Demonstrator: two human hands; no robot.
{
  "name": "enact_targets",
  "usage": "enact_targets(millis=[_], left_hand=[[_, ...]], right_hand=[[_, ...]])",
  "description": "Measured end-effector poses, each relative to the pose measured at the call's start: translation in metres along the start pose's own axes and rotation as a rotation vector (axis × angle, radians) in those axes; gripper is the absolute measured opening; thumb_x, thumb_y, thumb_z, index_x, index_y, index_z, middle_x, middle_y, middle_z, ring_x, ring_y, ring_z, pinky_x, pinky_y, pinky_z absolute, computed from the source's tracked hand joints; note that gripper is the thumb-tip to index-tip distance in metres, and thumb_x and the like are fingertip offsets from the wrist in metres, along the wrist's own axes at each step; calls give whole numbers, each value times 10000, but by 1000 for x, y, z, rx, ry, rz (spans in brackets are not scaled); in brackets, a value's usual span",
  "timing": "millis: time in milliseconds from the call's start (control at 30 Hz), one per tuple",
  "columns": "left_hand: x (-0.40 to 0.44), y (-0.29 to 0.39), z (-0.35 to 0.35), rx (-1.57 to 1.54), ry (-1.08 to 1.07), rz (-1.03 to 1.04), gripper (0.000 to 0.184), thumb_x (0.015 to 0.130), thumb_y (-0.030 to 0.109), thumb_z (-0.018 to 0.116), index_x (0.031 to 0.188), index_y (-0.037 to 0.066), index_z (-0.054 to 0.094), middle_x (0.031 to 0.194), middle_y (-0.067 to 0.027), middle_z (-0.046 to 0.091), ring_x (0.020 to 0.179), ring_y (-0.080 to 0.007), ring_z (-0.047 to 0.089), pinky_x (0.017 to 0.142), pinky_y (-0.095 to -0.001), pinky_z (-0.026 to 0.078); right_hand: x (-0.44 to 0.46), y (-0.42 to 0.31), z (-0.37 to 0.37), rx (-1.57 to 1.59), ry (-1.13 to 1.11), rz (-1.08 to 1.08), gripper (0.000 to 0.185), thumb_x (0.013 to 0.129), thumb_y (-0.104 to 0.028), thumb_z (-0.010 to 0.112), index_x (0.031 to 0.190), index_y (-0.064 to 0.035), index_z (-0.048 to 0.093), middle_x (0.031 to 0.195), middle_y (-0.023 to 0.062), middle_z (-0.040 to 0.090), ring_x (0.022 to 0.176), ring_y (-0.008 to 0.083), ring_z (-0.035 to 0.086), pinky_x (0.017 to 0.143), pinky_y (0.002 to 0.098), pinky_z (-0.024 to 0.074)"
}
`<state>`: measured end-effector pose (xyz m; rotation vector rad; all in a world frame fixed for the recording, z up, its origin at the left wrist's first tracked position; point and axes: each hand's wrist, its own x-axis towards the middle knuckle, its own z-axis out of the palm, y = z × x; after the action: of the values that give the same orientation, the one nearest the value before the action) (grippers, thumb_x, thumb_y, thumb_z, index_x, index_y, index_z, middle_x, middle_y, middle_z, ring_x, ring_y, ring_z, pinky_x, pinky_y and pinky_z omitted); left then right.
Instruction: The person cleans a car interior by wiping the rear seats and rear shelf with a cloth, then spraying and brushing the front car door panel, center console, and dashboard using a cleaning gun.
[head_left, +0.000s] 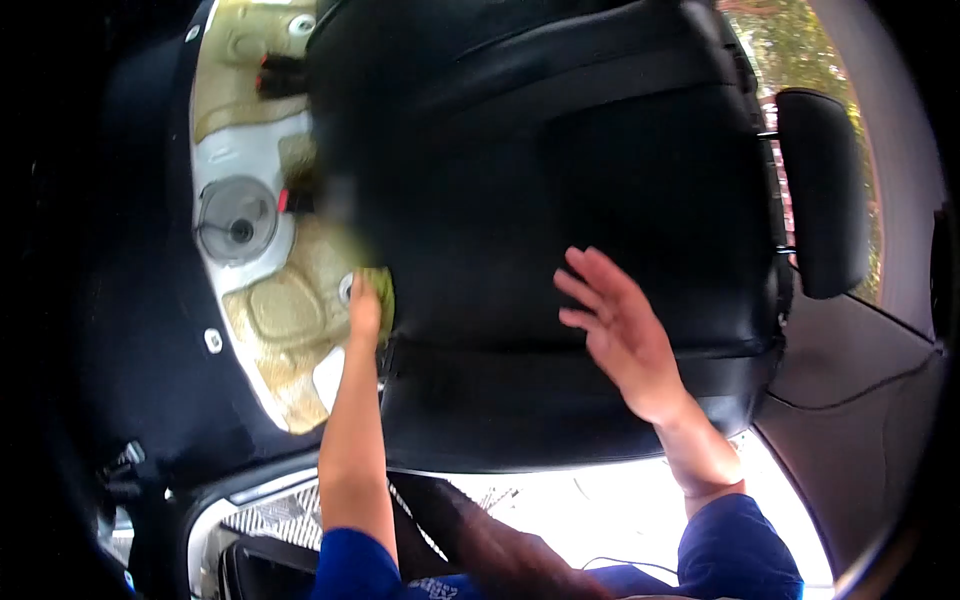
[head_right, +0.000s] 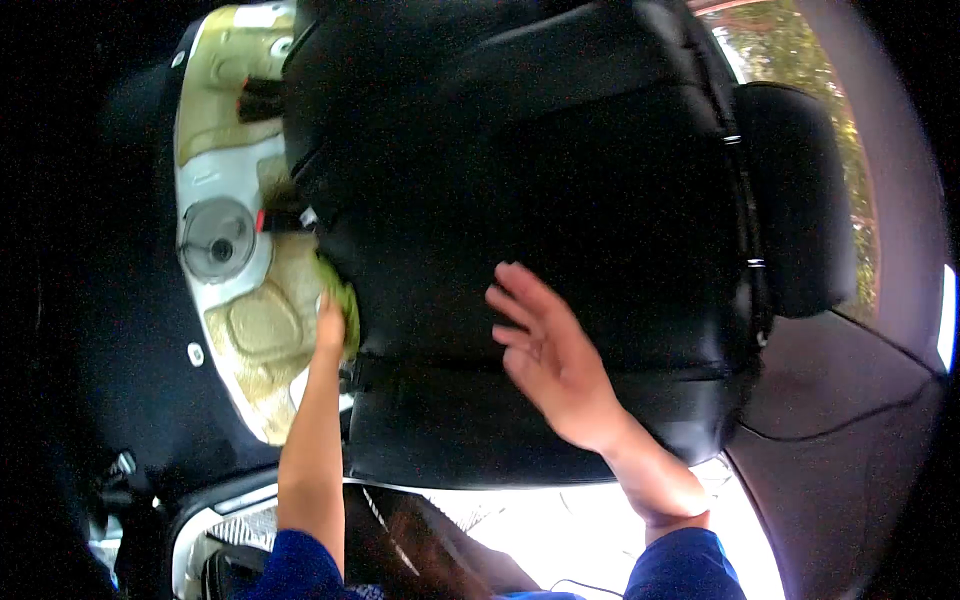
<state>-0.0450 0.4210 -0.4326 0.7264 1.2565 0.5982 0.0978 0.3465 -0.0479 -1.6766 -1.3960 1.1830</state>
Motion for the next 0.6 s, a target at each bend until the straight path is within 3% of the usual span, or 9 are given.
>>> enact_targets(millis=[100, 167, 300, 400, 467, 500, 533, 567, 600], left_hand=[[-24, -37, -1, -279, -34, -15, 667, 968, 426, 459, 1415, -44, 302, 1429, -143, 382, 1298, -232, 374, 1076, -323, 270], [-75, 20, 10, -339, -75, 13, 625, 975, 403, 460, 1397, -42, 337, 1410, -144, 408, 1288, -219, 384, 1068, -313, 279], [-98, 53, 43, -258, -167, 192, 600, 976, 372, 474, 1361, -74, 366, 1387, -190, 430, 1294, -250, 387, 1078, -321, 270], [-111, 108, 76, -177, -326, 354, 520, 976, 301, 490, 1319, -84, 420, 1391, -231, 423, 1338, -283, 348, 1102, -334, 234], [-101, 129, 114, -144, -339, 576, 463, 955, 243, 516, 1308, -50, 457, 1384, -233, 434, 1369, -313, 302, 1119, -352, 203], [-94, 148, 130, -79, -409, 724, 415, 934, 218, 531, 1279, -10, 505, 1370, -199, 466, 1350, -336, 330, 1114, -384, 210], [-84, 163, 157, -160, -615, 762, 377, 914, 231, 544, 1231, 28, 554, 1341, -173, 499, 1313, -349, 376, 1099, -434, 236], [-100, 223, 169, 386, -433, 1024, 433, 952, 299, 482, 1292, 32, 502, 1367, -186, 459, 1310, -330, 363, 1116, -486, 183], [-107, 266, 189, 325, -423, 1314, 438, 953, 347, 442, 1260, 49, 533, 1331, -209, 481, 1272, -382, 384, 1105, -528, 161]], right_hand=[[25, -6, -8, 165, 356, 109, 629, 939, -120, 484, 1463, -6, 155, 1498, 196, 232, 1384, 302, 262, 1088, 401, 317], [60, -8, -13, 624, 538, -65, 615, 936, -104, 480, 1443, 43, 163, 1482, 233, 237, 1378, 319, 265, 1098, 409, 310], [168, 15, -33, 604, 831, -241, 617, 845, -24, 508, 1409, 32, 266, 1371, 187, 415, 1265, 300, 410, 1061, 409, 306], [195, -7, -18, 767, 705, -229, 402, 808, -10, 558, 1202, -77, 517, 1042, 41, 592, 994, 150, 536, 907, 314, 401], [182, -44, 13, 609, 338, -425, 241, 800, -14, 591, 1034, -69, 584, 870, 4, 622, 813, 128, 590, 768, 262, 446], [173, -55, 22, 295, 282, -212, 176, 780, -93, 619, 947, -66, 570, 750, 34, 595, 656, 142, 552, 642, 269, 445], [167, -58, 36, -17, 159, -273, 155, 748, -135, 660, 816, -21, 580, 659, 75, 580, 590, 210, 562, 605, 325, 457], [158, -68, 50, -262, 92, -488, 103, 717, -103, 632, 724, -11, 585, 639, 131, 566, 623, 276, 569, 630, 361, 458], [149, -78, 63, -480, 64, -722, 88, 686, -71, 604, 633, -2, 590, 619, 188, 551, 656, 343, 577, 654, 396, 458]])
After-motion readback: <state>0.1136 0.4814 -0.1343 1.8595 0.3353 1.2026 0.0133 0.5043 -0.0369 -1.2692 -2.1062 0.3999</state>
